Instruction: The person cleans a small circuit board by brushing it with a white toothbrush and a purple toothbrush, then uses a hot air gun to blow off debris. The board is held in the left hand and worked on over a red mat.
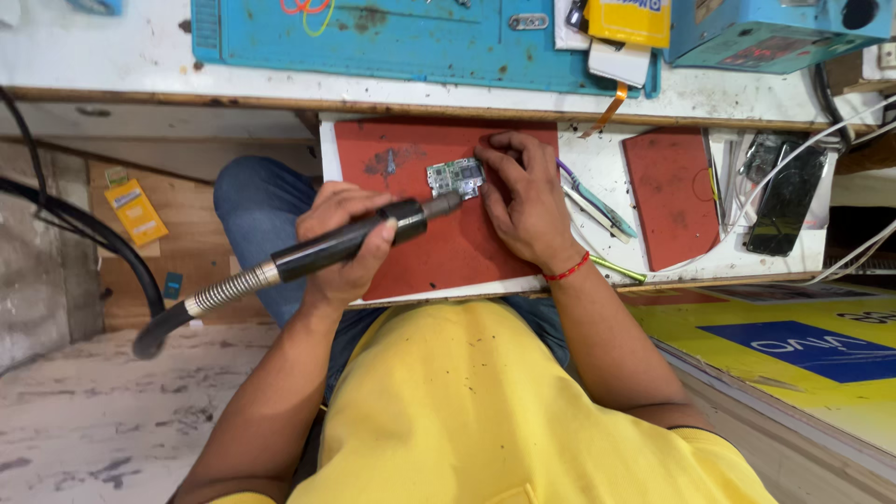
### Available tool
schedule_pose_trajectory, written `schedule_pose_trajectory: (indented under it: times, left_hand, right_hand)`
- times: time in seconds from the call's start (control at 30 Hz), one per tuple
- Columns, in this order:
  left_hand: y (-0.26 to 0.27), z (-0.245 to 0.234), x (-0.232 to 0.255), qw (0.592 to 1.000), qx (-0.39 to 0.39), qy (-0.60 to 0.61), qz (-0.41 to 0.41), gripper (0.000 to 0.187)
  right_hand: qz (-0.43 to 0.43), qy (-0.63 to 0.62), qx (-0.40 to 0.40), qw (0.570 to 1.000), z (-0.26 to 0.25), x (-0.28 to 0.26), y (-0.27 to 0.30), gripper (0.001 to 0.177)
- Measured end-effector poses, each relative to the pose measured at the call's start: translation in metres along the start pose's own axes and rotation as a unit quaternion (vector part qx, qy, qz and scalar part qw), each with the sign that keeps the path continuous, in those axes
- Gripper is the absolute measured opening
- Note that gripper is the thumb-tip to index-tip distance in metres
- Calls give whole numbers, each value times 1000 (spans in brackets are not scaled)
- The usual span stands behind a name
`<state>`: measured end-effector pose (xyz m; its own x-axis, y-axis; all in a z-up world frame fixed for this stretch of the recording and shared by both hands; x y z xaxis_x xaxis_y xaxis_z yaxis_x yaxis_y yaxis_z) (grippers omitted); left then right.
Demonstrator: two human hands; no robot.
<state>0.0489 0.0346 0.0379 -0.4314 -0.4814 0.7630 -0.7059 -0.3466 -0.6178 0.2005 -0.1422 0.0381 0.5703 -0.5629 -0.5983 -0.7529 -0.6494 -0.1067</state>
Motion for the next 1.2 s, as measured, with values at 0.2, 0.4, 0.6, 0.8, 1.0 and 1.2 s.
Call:
schedule_pose_trajectory:
  times: [0.2,0.4,0.6,0.8,1.0,1.2]
  left_hand:
    - [-1,2,2,1000,-10,-13,-15,33]
    - [-3,0,-1,1000,-5,-15,-24,35]
    - [-2,1,-8,999,0,-34,-22,33]
    - [3,-3,-12,998,32,-30,-43,35]
    - [4,-9,-16,993,61,-41,-93,32]
    - [4,-6,-14,995,46,-52,-72,34]
  right_hand:
    - [3,-1,-3,1000,1,-2,3,40]
    - [5,-1,0,1000,2,-1,1,40]
    - [4,0,6,1000,1,0,-3,39]
    - [-2,1,6,1000,0,-2,-1,39]
    - [7,-11,3,1000,1,-2,-2,39]
    - [4,-8,0,1000,1,-3,-1,39]
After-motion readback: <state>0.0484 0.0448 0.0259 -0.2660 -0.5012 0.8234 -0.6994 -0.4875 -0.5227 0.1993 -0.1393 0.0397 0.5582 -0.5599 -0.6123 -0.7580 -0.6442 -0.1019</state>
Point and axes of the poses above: each hand's wrist, its own y-axis away from the middle knuckle, its own z-axis out of the palm, x = y × z, the point moved 8 cm from there along -y, towards the middle knuckle, and after that the axes turned 11 degrees about z, right-handed, at the moved point
